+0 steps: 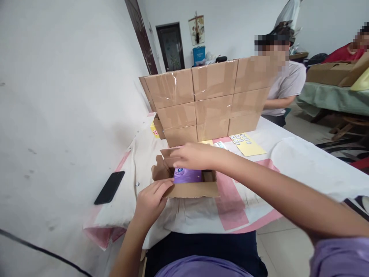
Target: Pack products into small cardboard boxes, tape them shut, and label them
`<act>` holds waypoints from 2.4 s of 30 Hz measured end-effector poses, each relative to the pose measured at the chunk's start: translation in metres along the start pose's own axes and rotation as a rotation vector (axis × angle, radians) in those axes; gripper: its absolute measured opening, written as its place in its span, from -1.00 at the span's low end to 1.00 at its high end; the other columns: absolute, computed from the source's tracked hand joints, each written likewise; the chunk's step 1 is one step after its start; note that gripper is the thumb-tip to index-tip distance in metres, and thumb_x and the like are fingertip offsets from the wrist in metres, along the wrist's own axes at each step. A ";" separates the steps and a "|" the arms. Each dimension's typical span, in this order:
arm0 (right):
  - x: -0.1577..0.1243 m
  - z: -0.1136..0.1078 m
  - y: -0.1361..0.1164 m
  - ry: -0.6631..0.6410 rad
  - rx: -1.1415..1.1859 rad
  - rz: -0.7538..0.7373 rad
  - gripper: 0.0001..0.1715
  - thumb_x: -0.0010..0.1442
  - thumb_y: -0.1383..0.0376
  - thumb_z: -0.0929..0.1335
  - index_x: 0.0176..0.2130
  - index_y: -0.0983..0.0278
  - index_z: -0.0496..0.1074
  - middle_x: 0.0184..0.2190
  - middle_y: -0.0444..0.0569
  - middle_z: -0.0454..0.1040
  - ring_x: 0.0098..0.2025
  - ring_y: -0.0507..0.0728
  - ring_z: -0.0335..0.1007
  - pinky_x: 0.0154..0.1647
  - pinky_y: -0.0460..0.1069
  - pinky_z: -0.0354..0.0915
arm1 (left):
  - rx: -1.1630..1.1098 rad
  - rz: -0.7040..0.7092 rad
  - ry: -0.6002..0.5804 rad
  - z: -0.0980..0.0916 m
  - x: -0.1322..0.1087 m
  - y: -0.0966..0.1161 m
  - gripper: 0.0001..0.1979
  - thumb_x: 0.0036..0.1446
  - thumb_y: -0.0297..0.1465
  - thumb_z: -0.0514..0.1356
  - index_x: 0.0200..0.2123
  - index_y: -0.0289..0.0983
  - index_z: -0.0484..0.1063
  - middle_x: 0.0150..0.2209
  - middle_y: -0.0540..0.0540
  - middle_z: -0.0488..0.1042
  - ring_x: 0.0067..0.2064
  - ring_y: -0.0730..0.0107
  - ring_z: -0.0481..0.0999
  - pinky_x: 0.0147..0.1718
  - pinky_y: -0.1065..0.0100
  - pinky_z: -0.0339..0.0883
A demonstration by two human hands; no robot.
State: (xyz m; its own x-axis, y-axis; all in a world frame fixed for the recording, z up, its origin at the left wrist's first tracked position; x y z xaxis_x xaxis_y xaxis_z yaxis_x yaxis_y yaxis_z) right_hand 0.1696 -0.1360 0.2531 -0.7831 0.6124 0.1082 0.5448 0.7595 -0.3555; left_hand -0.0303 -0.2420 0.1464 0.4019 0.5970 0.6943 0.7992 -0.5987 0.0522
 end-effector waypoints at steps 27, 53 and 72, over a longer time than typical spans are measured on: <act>-0.050 0.108 0.088 0.774 0.863 0.235 -0.03 0.15 0.38 0.30 0.44 -0.08 0.00 0.36 -0.01 0.17 0.36 0.23 0.19 0.30 0.23 0.23 | -0.877 -0.707 0.096 0.069 -0.003 -0.057 -0.22 0.24 -0.36 0.02 0.48 0.04 -0.18 0.51 -0.01 -0.03 0.48 0.23 0.07 0.35 0.13 0.20; -0.069 0.050 0.250 0.519 0.672 1.192 -0.82 0.11 0.28 0.46 -0.44 0.34 0.45 -0.48 -0.02 0.45 -0.59 -0.02 0.14 -0.55 -0.05 0.11 | -0.098 -0.330 -0.080 0.049 0.030 0.002 -0.52 0.24 -0.11 0.22 0.20 -0.05 0.45 0.25 -0.10 0.46 0.29 -0.14 0.38 0.29 -0.14 0.07; -0.057 0.056 0.234 0.486 0.955 1.135 -0.77 0.06 0.42 0.45 -0.28 0.33 0.34 -0.52 -0.04 0.46 -0.54 0.19 0.55 -0.50 0.07 0.53 | -0.074 -0.356 -0.024 0.052 0.027 0.006 -0.48 0.22 -0.13 0.25 0.24 0.00 0.40 0.25 -0.09 0.47 0.28 -0.14 0.38 0.30 -0.10 0.05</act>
State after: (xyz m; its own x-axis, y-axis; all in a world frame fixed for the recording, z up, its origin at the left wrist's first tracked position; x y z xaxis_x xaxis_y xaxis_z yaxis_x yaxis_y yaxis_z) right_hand 0.3250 -0.0049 0.1120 0.1621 0.9002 -0.4041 0.2281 -0.4327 -0.8722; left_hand 0.0087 -0.2018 0.1278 0.1158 0.7869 0.6061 0.8568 -0.3879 0.3399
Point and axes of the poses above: each hand's wrist, its own x-axis towards the middle knuckle, its own z-axis out of the palm, y = z × x, the point moved 2 cm from there along x, towards the middle knuckle
